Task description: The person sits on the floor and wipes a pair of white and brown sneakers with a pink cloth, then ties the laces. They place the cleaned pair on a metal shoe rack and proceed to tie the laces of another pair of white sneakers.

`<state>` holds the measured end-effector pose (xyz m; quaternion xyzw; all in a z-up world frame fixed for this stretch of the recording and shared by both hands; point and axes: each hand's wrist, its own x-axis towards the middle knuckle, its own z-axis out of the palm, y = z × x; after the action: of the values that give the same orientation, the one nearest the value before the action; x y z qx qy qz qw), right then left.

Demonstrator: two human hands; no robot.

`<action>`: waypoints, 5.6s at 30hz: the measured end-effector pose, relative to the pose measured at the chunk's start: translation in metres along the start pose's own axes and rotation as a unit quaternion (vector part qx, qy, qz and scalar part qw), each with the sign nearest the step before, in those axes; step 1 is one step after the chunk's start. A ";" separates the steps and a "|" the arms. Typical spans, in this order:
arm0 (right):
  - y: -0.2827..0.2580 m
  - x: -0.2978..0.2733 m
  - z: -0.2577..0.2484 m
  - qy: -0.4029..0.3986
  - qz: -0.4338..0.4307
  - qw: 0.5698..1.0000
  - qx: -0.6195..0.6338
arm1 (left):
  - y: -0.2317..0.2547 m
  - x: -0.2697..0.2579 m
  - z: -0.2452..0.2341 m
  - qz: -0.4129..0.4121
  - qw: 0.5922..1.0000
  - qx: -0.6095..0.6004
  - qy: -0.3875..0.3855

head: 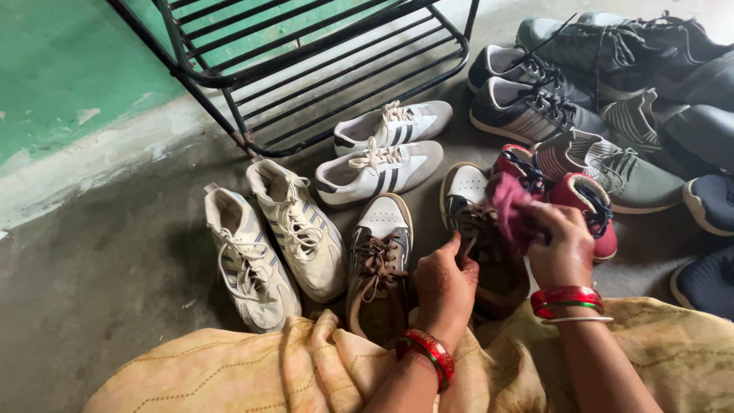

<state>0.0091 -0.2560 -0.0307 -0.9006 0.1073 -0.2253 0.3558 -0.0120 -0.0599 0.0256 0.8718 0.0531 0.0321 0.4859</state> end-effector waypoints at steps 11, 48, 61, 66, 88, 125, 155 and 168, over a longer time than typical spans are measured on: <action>-0.033 -0.001 -0.001 0.010 -0.059 0.997 -0.055 | -0.046 -0.006 0.002 0.147 0.986 -0.082 0.017; -0.125 -0.006 -0.013 0.001 -0.193 0.981 0.022 | -0.056 -0.025 -0.056 -0.173 0.931 -0.315 0.057; -0.108 -0.046 0.084 -0.079 -0.043 0.996 -0.005 | -0.101 -0.028 -0.052 -0.267 0.941 -0.207 0.009; -0.100 -0.045 0.067 -0.086 -0.092 0.987 0.101 | -0.105 -0.029 -0.055 -0.405 0.776 -0.483 -0.001; -0.123 -0.026 0.052 -0.096 -0.075 0.987 0.101 | -0.084 -0.035 -0.061 -0.317 0.635 -0.704 0.020; -0.166 -0.039 0.020 -0.120 -0.242 0.961 0.068 | -0.059 -0.013 -0.069 -0.168 0.629 -0.754 -0.091; -0.147 -0.051 0.003 -0.270 -0.235 0.922 0.147 | -0.073 -0.018 -0.075 -0.155 0.578 -0.796 -0.085; -0.106 -0.038 0.034 -0.192 -0.039 0.973 0.118 | -0.076 -0.017 -0.067 -0.134 0.596 -0.787 -0.085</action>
<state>-0.0044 -0.1455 0.0073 -0.8824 -0.0257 -0.0727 0.4641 -0.0407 0.0338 -0.0036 0.1324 0.0817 -0.0780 0.9847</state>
